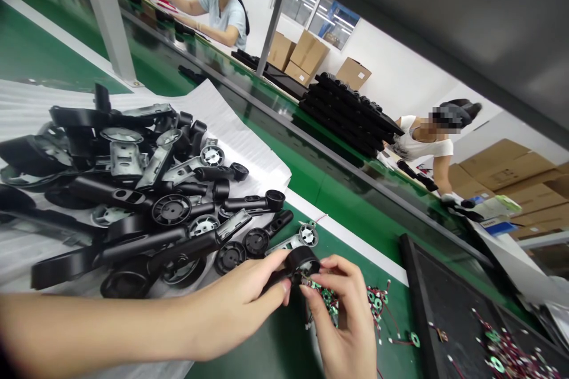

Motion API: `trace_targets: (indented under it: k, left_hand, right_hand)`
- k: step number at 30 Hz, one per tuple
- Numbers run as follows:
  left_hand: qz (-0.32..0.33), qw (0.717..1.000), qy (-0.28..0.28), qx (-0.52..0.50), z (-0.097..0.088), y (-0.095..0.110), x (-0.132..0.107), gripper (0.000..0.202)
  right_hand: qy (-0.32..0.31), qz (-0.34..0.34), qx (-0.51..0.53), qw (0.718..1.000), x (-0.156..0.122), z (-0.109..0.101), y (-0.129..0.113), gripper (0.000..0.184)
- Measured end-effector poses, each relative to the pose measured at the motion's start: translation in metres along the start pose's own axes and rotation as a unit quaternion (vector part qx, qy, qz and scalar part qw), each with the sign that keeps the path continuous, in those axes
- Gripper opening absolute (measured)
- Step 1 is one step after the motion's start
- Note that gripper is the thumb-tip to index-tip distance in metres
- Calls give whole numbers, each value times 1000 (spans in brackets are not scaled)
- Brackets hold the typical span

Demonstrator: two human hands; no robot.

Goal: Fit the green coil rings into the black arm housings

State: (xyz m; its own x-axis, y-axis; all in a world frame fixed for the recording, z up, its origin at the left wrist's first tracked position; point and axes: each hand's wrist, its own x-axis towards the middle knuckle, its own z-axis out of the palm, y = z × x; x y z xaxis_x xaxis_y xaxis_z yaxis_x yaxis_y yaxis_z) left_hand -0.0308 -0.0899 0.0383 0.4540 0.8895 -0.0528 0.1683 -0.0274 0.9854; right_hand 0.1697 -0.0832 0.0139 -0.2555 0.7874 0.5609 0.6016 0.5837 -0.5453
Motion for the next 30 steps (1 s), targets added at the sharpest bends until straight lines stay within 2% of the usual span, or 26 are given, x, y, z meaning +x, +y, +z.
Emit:
trace_targets:
  k: [4,8,13,19,25,30]
  left_hand:
    - [51,999,12,9,0,1,-2,20]
    - [84,996,6,2,-2,3,-3,26]
    - [86,996,-25,23,-7,9,-5,32]
    - [94,995,-30,32,-6,9,-5,36]
    - [82,997,-8,9,-1,4,-4,36]
    - [56,996,6,-72,-2,10,-3,29]
  right_hand:
    - [55,-148,-81,984,2,-1,-8,22]
    - [91,-184,-106,973,5,2,-18,25]
    - [109,-206,-154,960,5,0,-21,21]
    - [131,-189,-133,964,3,3,-25,17]
    - [162,-107,-23,981,2,8,-23,9]
    - [177,-44,55,982,-2,7,-26,11]
